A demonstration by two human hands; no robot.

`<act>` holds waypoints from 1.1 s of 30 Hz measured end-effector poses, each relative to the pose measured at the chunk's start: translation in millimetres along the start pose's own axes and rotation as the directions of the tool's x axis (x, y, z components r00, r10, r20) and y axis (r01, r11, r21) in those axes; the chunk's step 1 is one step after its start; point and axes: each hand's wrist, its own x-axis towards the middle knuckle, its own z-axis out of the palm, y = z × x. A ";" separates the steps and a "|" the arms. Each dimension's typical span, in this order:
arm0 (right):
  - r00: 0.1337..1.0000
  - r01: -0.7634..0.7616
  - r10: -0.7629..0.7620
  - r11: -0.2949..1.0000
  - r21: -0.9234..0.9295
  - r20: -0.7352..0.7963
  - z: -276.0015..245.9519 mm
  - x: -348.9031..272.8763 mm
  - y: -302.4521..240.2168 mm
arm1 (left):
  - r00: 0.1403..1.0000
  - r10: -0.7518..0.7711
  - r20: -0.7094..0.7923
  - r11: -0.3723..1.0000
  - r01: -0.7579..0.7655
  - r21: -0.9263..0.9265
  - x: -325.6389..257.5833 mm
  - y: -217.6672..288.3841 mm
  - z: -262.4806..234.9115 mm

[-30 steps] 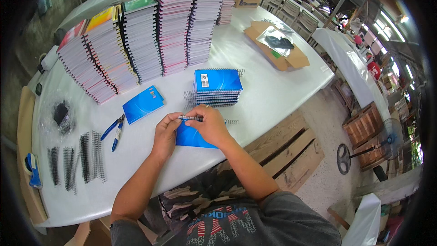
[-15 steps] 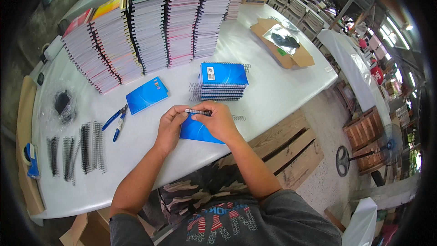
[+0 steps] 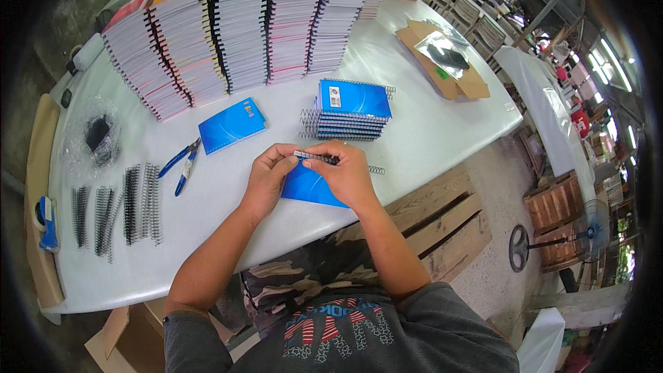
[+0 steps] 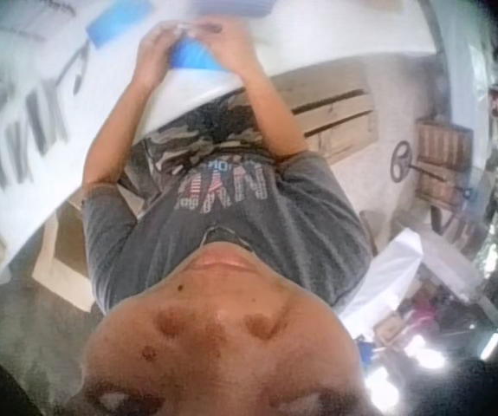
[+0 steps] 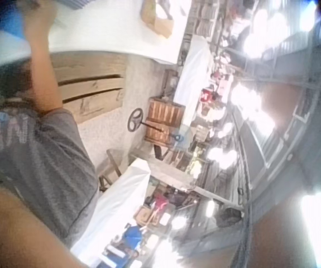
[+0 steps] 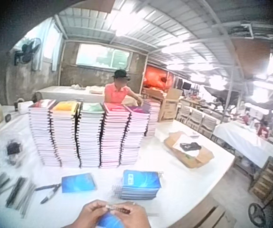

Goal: The person threads a plastic spiral through the punched holes of a blue notebook cover and a stack of paper, then places the finished notebook onto a stack.

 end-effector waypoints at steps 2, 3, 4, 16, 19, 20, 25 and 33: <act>0.999 0.033 -0.033 0.999 -0.023 -0.014 0.2 -0.4 3.8 | 1.000 0.002 0.002 1.000 -0.002 -0.007 -1.1 1.1 2.0; 0.997 0.071 -0.072 0.996 -0.048 -0.031 0.2 0.1 4.7 | 1.000 0.009 0.008 1.000 -0.009 -0.012 -1.1 2.0 2.5; 0.997 0.071 -0.072 0.996 -0.048 -0.029 0.2 0.5 4.7 | 1.000 0.009 0.007 1.000 -0.009 -0.013 -0.9 1.8 1.9; 0.998 0.059 -0.054 0.987 -0.151 0.035 -2.3 -1.1 -3.2 | 0.999 -0.009 -0.035 1.000 0.009 -0.009 -1.4 1.7 1.8; 0.999 -0.039 0.040 0.997 -0.063 0.016 -3.9 -1.9 -5.4 | 1.000 -0.021 -0.011 0.999 0.021 -0.029 0.7 -0.1 -1.3; 0.999 -0.040 0.042 0.998 -0.055 0.027 -2.4 -2.4 -3.0 | 1.000 -0.013 -0.003 1.000 0.013 -0.018 0.4 -1.8 -3.4; 1.000 -0.016 0.016 1.000 -0.026 -0.010 -2.2 -2.4 1.9 | 1.000 -0.023 0.012 1.000 0.023 -0.016 1.0 -3.5 -4.6; 0.998 0.039 -0.034 0.994 -0.103 0.048 -7.2 -3.4 -3.1 | 0.999 -0.039 0.033 0.999 0.041 -0.032 -0.6 3.0 -1.5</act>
